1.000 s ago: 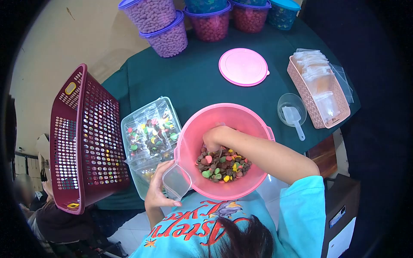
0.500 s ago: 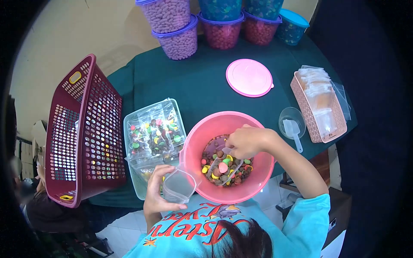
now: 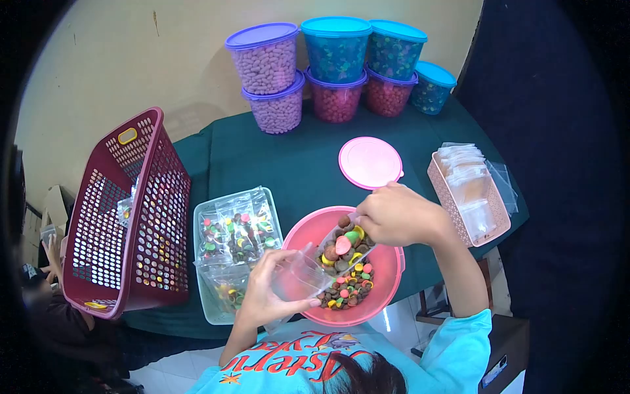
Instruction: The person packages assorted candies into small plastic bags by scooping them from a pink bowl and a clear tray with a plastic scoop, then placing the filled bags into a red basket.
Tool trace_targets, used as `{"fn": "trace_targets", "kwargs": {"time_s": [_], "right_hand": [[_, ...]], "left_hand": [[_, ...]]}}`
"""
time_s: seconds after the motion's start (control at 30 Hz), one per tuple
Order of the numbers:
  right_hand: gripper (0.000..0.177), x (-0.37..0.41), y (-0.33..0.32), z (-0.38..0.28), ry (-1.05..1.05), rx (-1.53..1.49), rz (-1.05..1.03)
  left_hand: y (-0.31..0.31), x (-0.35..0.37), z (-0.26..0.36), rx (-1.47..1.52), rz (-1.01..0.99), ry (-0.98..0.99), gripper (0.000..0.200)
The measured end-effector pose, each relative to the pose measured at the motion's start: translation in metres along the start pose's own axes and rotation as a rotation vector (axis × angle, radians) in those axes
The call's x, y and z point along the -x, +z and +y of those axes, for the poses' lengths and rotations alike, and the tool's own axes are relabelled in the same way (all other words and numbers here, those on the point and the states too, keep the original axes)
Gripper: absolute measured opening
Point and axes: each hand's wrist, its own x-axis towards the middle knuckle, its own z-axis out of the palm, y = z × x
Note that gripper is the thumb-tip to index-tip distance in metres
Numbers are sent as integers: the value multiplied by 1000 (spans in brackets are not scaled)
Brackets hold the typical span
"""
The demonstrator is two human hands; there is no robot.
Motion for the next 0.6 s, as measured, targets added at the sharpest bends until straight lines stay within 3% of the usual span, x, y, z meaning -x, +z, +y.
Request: {"fn": "trace_targets", "kwargs": {"time_s": [0.03, 0.1, 0.17, 0.37, 0.43, 0.6], "right_hand": [[25, 0, 2, -6, 2, 3, 2], [20, 0, 5, -17, 3, 367, -13], [15, -1, 7, -24, 31, 374, -20], [18, -2, 10, -17, 56, 403, -66], [17, 0, 8, -18, 77, 231, -159], [19, 6, 12, -25, 98, 333, -92]], "left_hand": [[3, -1, 3, -57, 1, 29, 70], [7, -2, 5, -75, -13, 9, 70], [8, -2, 6, -107, -128, -47, 70], [11, -1, 4, -133, -117, -45, 70], [11, -2, 5, -117, -124, -29, 71], [14, -3, 6, -113, -129, -26, 72]]}}
